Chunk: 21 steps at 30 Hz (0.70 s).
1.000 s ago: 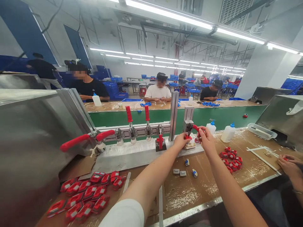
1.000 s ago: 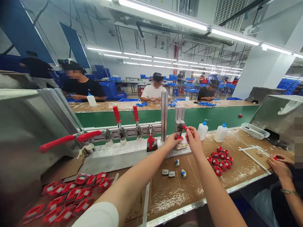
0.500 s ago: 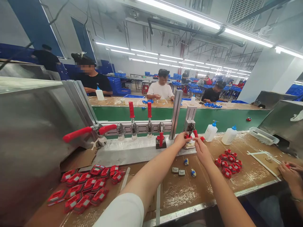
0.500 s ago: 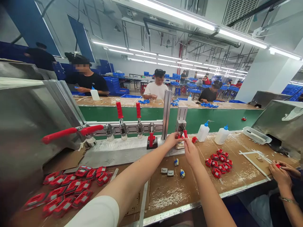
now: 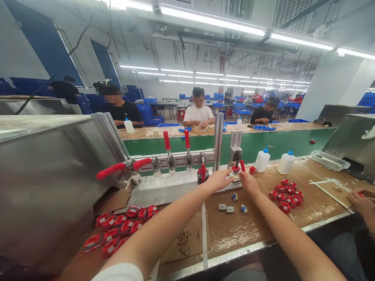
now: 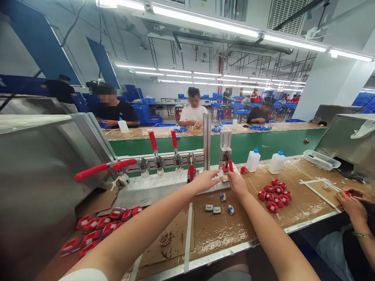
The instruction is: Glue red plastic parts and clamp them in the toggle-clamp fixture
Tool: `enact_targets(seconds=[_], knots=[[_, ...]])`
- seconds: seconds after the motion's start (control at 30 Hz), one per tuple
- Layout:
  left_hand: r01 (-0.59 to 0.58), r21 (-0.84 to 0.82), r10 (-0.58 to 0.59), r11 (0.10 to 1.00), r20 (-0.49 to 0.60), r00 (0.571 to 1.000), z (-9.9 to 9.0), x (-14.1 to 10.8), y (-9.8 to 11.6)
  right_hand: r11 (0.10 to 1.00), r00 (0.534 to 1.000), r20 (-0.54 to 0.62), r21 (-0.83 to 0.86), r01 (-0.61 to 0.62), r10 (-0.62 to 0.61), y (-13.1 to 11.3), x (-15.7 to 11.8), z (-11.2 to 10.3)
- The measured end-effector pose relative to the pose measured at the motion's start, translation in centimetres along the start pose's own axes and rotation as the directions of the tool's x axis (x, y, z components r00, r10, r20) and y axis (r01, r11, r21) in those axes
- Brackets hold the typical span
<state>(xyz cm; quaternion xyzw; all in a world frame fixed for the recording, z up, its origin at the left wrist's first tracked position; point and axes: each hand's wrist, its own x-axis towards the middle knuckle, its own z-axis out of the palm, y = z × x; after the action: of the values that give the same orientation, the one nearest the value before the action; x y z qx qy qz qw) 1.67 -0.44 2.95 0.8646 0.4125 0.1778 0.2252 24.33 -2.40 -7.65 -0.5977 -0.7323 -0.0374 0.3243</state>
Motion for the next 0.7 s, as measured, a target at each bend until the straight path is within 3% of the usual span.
enact_targets(seconds=[0.2,0.3,0.4,0.47,0.5,0.57,0.7], knots=[[-0.132,0.030,0.131,0.991,0.034,0.991,-3.8,-10.2,2.5,1.000,0.999,0.043,-0.006,0.015,-0.015,-1.2,0.9,0.7],[-0.156,0.072,0.160,0.985,-0.051,0.986,-5.7,-15.8,2.0,0.999,0.998,0.061,-0.006,0.032,-0.032,-1.7,0.5,-0.2],[-0.085,0.143,0.116,0.986,-0.221,0.968,-7.1,-21.5,-0.5,0.998,0.996,0.074,0.044,0.040,-0.043,-0.4,-0.9,-2.0],[0.013,0.142,0.032,0.990,-0.307,0.951,-7.2,-24.9,-2.8,0.988,0.991,0.019,0.075,-0.136,0.135,1.4,-1.6,-3.1],[0.070,0.129,-0.024,0.989,-0.334,0.942,-6.9,-26.3,-3.9,0.962,0.965,-0.012,0.079,-0.261,0.263,2.4,-1.6,-3.5],[0.169,0.113,-0.120,0.979,-0.353,0.928,-6.1,-28.6,-6.0,0.909,0.911,-0.023,0.078,-0.409,0.412,4.3,-0.8,-3.9],[0.231,0.215,-0.142,0.949,-0.361,0.922,-4.6,-31.0,-8.9,0.886,0.898,0.045,0.148,-0.440,0.438,5.8,2.7,-3.2]])
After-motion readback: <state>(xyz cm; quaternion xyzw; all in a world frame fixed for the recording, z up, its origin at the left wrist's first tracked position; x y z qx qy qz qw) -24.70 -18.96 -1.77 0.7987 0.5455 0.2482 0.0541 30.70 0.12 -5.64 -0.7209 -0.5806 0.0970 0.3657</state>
